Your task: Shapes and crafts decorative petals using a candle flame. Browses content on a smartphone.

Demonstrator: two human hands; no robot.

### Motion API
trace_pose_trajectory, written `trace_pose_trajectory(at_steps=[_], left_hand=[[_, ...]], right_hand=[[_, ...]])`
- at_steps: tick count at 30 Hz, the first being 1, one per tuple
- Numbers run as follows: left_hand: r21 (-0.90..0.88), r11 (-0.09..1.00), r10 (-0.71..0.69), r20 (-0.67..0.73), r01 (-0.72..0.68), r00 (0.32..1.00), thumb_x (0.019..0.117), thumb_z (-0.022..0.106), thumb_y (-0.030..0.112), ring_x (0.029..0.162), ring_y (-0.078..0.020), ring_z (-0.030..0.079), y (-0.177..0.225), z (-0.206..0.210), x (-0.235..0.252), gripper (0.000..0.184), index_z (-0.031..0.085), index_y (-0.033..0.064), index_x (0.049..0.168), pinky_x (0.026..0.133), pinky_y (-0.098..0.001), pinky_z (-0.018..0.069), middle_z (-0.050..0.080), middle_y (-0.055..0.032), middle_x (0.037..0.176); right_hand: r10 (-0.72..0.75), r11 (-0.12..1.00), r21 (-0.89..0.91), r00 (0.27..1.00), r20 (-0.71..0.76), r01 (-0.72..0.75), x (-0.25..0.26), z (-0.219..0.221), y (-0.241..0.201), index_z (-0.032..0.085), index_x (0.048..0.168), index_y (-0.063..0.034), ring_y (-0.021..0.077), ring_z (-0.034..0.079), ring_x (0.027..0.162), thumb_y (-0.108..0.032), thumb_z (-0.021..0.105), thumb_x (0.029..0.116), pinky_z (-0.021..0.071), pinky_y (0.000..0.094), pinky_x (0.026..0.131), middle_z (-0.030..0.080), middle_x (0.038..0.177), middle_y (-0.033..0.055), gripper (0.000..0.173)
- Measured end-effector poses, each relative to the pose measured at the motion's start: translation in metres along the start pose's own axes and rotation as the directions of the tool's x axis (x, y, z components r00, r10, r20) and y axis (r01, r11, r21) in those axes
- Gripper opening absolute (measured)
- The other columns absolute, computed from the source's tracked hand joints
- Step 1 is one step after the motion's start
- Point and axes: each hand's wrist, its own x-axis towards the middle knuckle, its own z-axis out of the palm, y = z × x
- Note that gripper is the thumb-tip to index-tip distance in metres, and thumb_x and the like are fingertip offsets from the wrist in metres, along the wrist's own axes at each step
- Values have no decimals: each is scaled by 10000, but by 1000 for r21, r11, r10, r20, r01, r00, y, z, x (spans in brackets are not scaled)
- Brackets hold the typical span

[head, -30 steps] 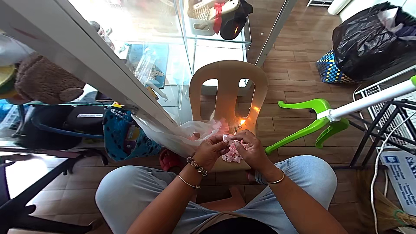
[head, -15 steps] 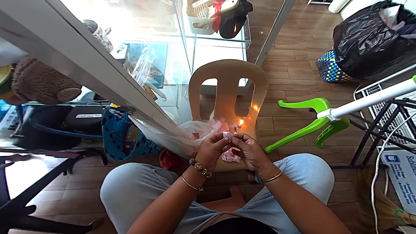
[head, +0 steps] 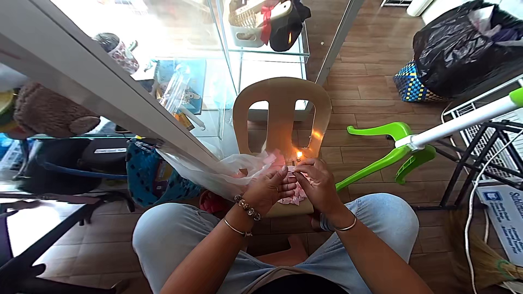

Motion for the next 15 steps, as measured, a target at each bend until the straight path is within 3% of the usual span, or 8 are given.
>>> trace_pose_trajectory(at_steps=[2,5,9,15], left_hand=[[-38,999,13,-12,-13,1000,1099,471,220,784,-155,722,2,-2,1,208,555,45,1175,755,-289,613,705,-79,912],[-72,996,50,-20,-51,999,1066,512,88,767,-147,702,3,-4,1,177,581,15,1211,754,-288,609,682,-78,932],[-79,992,92,-38,-94,995,1042,513,7,765,-150,697,4,-4,0,198,582,5,1228,755,-292,606,677,-84,938],[-85,985,148,-64,-153,987,1030,535,-2,747,-144,686,2,-5,1,203,590,15,1225,736,-288,605,671,-80,934]], right_hand=[[-163,981,-112,987,-6,161,0,-4,2,798,1015,-133,263,598,1123,-198,678,972,475,440,972,686,1139,89,143],[-264,952,-154,964,28,265,0,-9,2,803,1009,-181,272,546,1223,-186,682,973,423,445,1047,671,1199,82,126],[-323,934,-144,945,50,326,0,-9,3,802,1017,-191,272,533,1251,-162,683,966,407,433,1077,664,1216,86,133],[-349,925,-139,936,50,352,0,-6,3,802,1020,-195,260,536,1246,-153,689,963,413,427,1071,664,1205,78,133]])
